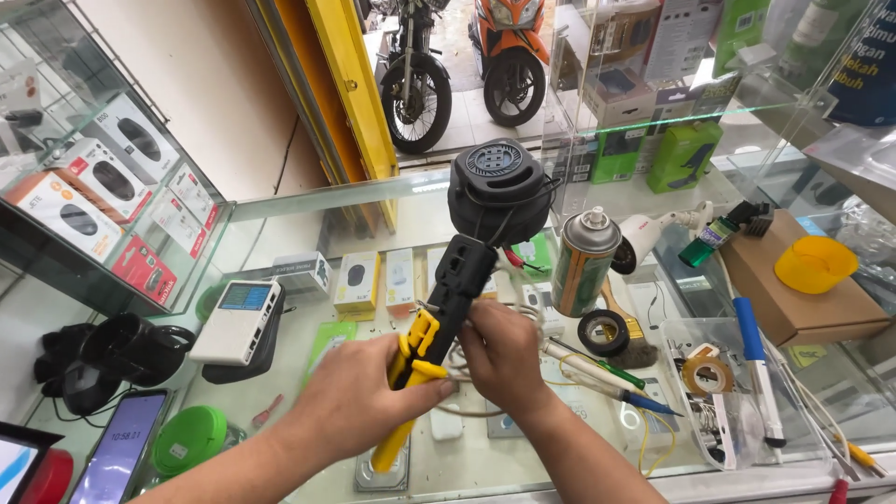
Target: The person uses a yellow and black cable stripping tool to remove the outer insulation from a beige electrical cable. They repeatedly clamp the tool onto the cable, rotate it to cut the sheath, and pull off the stripped sections, revealing the inner wires.
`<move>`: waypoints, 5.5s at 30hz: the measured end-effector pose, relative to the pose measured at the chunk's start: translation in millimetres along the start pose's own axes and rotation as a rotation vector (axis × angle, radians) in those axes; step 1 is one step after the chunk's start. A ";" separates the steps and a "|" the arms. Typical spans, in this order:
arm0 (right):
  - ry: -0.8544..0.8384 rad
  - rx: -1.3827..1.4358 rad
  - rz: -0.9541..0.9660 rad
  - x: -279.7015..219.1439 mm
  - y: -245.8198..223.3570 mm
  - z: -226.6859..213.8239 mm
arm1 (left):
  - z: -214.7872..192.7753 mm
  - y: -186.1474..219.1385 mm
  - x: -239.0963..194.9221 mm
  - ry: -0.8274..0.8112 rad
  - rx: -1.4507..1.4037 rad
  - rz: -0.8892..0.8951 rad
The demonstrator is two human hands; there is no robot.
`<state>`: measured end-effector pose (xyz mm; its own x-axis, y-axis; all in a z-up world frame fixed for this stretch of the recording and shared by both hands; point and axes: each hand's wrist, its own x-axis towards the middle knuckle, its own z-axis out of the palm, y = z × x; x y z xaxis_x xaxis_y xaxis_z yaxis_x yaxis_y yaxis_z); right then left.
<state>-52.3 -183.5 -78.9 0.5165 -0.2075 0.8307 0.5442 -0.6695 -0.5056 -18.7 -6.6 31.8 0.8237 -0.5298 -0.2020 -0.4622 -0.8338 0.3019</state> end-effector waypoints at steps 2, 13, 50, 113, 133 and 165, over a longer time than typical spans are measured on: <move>-0.076 0.210 0.144 -6.2 9.8 -2.8 | 11.5 -22.2 9.7 0.122 0.105 0.188; -0.742 0.660 0.136 10.0 7.0 -25.4 | -64.1 -20.1 25.8 1.049 1.016 1.215; -0.275 0.757 0.384 -5.2 14.4 -6.5 | 6.8 -50.4 46.0 0.985 0.506 0.879; -0.046 0.114 0.088 4.9 -0.5 -1.7 | 55.7 -133.2 156.7 0.297 -0.115 -0.382; -0.173 -0.029 -0.248 4.4 -0.5 1.5 | 58.1 -50.6 26.9 0.243 -0.814 0.544; -0.342 0.392 0.154 14.1 -16.1 -10.1 | 24.7 -59.3 46.6 1.016 0.188 1.199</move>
<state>-60.4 -182.9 -56.7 0.7596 0.0054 0.6504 0.6175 -0.3203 -0.7184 39.0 14.4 -18.5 -0.2030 -0.6119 0.7644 -0.9482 -0.0719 -0.3094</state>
